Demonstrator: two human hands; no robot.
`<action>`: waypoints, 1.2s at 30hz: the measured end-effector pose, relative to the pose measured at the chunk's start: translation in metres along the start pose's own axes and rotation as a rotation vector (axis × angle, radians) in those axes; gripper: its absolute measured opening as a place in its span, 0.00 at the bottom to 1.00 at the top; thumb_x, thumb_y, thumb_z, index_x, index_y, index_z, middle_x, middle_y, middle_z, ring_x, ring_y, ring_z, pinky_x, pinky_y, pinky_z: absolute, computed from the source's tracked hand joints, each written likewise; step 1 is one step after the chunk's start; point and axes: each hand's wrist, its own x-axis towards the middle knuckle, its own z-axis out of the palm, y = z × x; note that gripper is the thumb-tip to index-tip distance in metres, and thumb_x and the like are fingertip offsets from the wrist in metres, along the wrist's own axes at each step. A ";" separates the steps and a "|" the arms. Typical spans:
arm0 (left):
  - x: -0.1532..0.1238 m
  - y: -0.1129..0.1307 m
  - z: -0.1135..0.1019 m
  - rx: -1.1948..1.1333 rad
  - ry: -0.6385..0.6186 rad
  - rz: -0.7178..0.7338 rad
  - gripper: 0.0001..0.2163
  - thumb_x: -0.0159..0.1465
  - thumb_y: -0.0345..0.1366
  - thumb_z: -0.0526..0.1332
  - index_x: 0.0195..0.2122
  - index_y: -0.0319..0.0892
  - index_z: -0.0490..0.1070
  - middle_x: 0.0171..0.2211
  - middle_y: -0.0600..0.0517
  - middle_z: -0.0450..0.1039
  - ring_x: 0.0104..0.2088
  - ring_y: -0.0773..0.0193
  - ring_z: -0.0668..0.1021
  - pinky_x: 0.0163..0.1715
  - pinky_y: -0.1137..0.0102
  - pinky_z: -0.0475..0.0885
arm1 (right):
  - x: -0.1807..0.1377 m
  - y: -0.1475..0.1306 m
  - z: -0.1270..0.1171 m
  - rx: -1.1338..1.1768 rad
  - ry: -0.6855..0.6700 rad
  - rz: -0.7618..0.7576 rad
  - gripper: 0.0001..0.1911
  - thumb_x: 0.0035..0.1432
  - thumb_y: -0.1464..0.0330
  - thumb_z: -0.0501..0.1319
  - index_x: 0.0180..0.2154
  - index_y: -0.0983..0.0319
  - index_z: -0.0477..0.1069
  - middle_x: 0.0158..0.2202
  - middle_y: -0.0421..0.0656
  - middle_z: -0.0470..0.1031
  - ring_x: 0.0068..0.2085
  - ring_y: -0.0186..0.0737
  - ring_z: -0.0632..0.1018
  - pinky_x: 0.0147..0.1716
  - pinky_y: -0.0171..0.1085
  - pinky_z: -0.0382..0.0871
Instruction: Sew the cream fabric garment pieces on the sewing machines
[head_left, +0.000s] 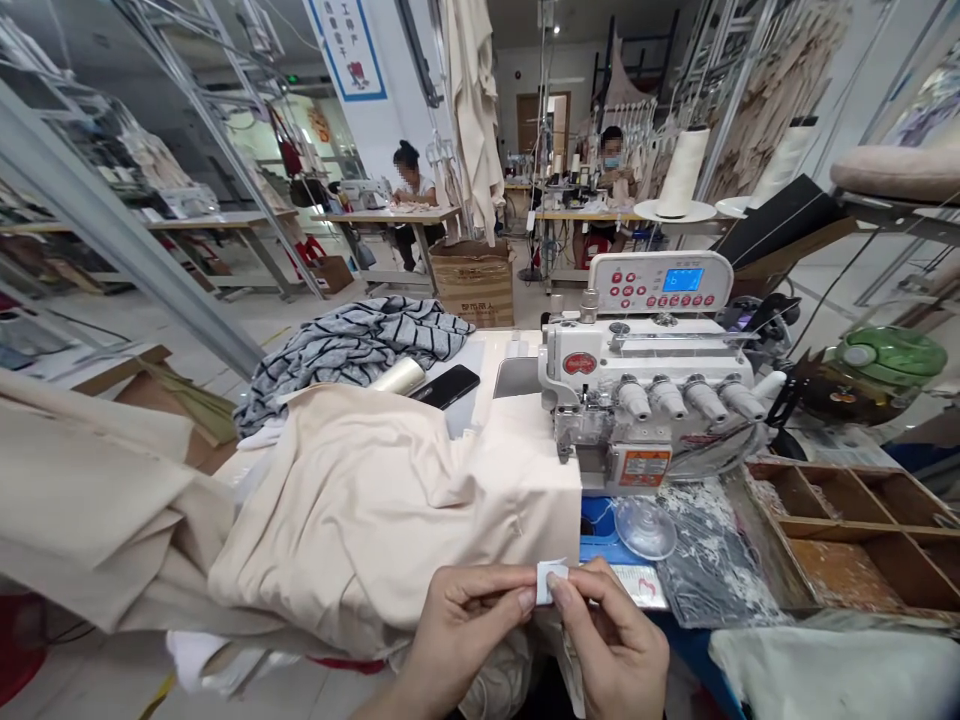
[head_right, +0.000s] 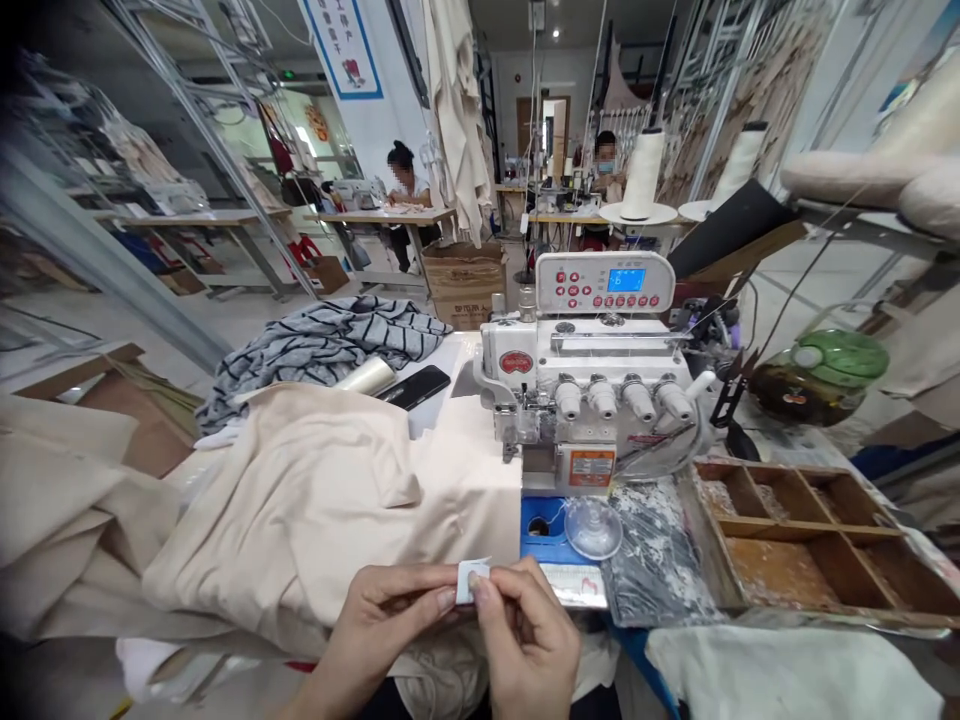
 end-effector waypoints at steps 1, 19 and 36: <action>0.000 -0.001 0.000 -0.006 -0.004 0.005 0.12 0.56 0.46 0.71 0.36 0.44 0.84 0.30 0.45 0.83 0.29 0.61 0.83 0.31 0.76 0.79 | -0.001 0.000 0.000 0.021 0.001 0.012 0.05 0.57 0.68 0.66 0.30 0.55 0.79 0.26 0.35 0.70 0.30 0.33 0.70 0.30 0.30 0.63; 0.000 0.009 0.007 0.154 -0.015 0.210 0.10 0.65 0.41 0.63 0.32 0.41 0.76 0.28 0.51 0.76 0.29 0.67 0.79 0.30 0.78 0.75 | 0.007 0.004 -0.011 0.103 -0.132 0.151 0.05 0.55 0.63 0.69 0.33 0.56 0.77 0.30 0.37 0.68 0.30 0.32 0.69 0.28 0.29 0.62; 0.053 0.053 0.007 0.689 0.001 0.471 0.06 0.62 0.30 0.63 0.29 0.43 0.79 0.23 0.54 0.75 0.22 0.71 0.73 0.22 0.79 0.66 | 0.041 0.012 -0.005 -0.164 -0.032 -0.197 0.07 0.63 0.70 0.61 0.31 0.56 0.74 0.28 0.37 0.71 0.30 0.33 0.72 0.26 0.31 0.62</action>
